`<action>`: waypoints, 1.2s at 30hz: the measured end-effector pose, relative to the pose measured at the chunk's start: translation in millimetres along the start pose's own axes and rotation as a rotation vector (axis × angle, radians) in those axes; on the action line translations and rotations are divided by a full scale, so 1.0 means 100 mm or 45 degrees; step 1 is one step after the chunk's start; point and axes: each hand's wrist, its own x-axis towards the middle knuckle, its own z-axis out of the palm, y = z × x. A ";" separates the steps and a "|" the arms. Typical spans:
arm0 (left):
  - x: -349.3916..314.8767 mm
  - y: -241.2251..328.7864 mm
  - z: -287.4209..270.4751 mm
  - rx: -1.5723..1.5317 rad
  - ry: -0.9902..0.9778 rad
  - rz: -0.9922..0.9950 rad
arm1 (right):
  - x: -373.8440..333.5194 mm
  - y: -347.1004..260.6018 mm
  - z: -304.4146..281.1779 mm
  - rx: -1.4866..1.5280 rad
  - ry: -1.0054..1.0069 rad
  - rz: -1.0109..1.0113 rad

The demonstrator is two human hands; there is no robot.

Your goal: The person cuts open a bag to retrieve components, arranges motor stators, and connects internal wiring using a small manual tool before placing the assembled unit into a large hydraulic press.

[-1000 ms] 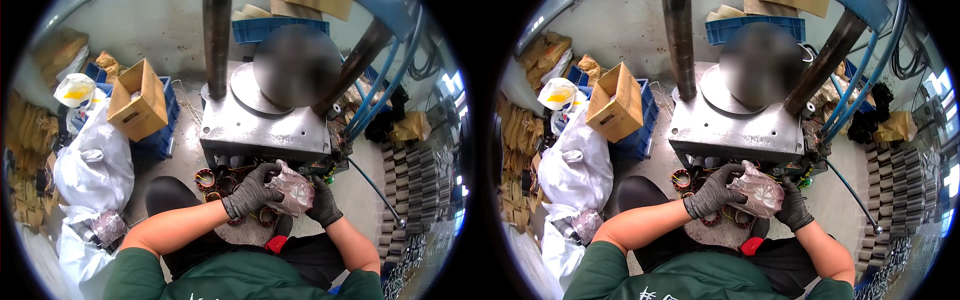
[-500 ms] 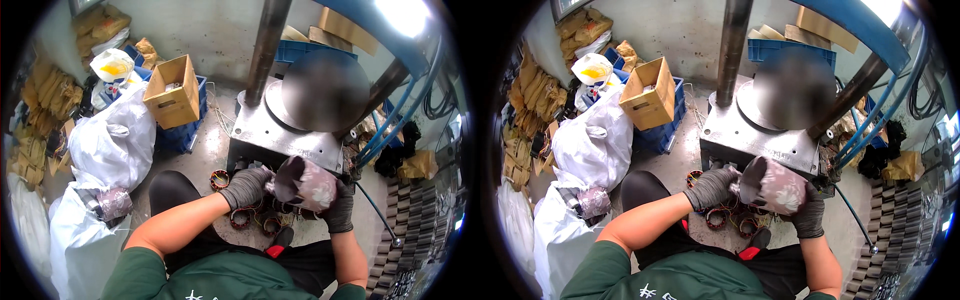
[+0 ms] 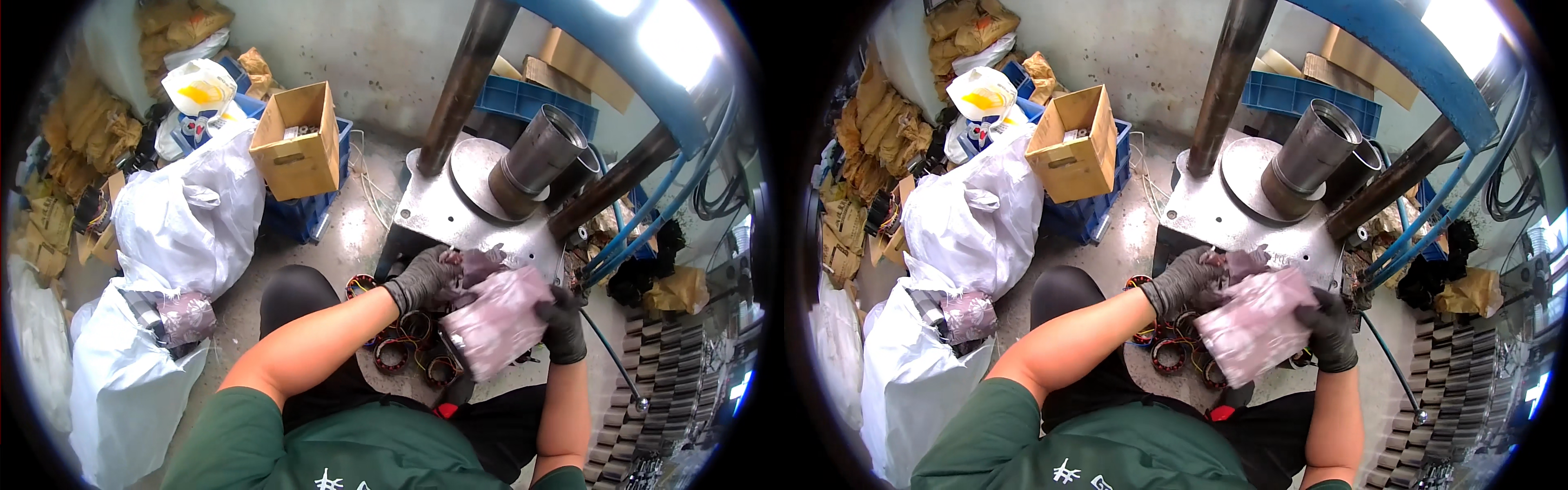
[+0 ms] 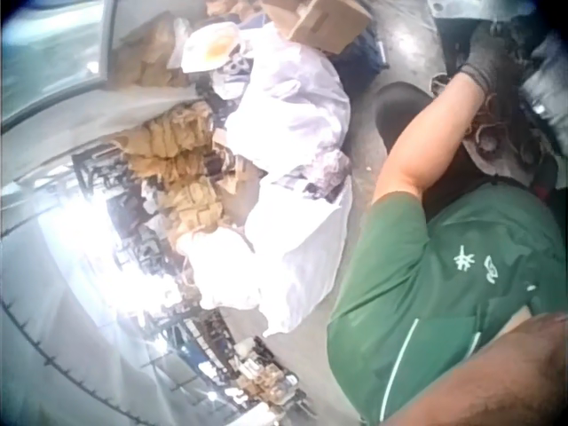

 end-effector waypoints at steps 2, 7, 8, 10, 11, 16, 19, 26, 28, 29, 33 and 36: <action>-0.03 0.07 -0.03 0.068 -0.063 0.068 | -0.09 -0.15 0.34 -0.328 -0.191 0.039; -0.49 0.31 0.14 0.837 -0.707 0.428 | -0.06 0.43 0.54 -0.991 -0.626 -0.425; -0.58 0.19 0.12 1.049 -0.722 0.483 | -0.04 0.51 0.62 -1.035 -0.644 -0.518; -0.67 -0.01 0.14 1.260 -0.709 0.439 | -0.07 0.62 0.72 -1.158 -0.677 -0.546; -0.64 -0.01 0.15 1.343 -0.775 0.324 | -0.06 0.64 0.74 -1.139 -0.692 -0.554; -0.80 0.26 -0.10 1.572 -0.591 0.458 | 0.01 0.38 0.78 -1.115 -0.481 -0.733; -1.20 0.87 -0.65 1.719 -0.265 0.713 | 0.05 0.24 0.73 -0.736 -0.265 -0.752; -1.78 1.06 -2.32 1.628 0.564 0.636 | 0.16 0.27 0.47 -0.767 -0.181 -0.476; -1.88 0.62 -2.65 1.694 0.798 0.438 | 0.23 0.33 0.41 -0.811 -0.229 -0.429; -1.95 0.29 -2.82 1.689 0.903 0.389 | 0.26 0.35 0.42 -0.829 -0.248 -0.400; -2.18 -1.02 -3.00 1.616 1.130 0.091 | 0.39 0.31 0.60 -0.788 -0.335 -0.395; -2.47 -1.81 -2.95 1.592 1.113 -0.393 | 0.46 0.10 1.07 -0.689 -0.353 -0.473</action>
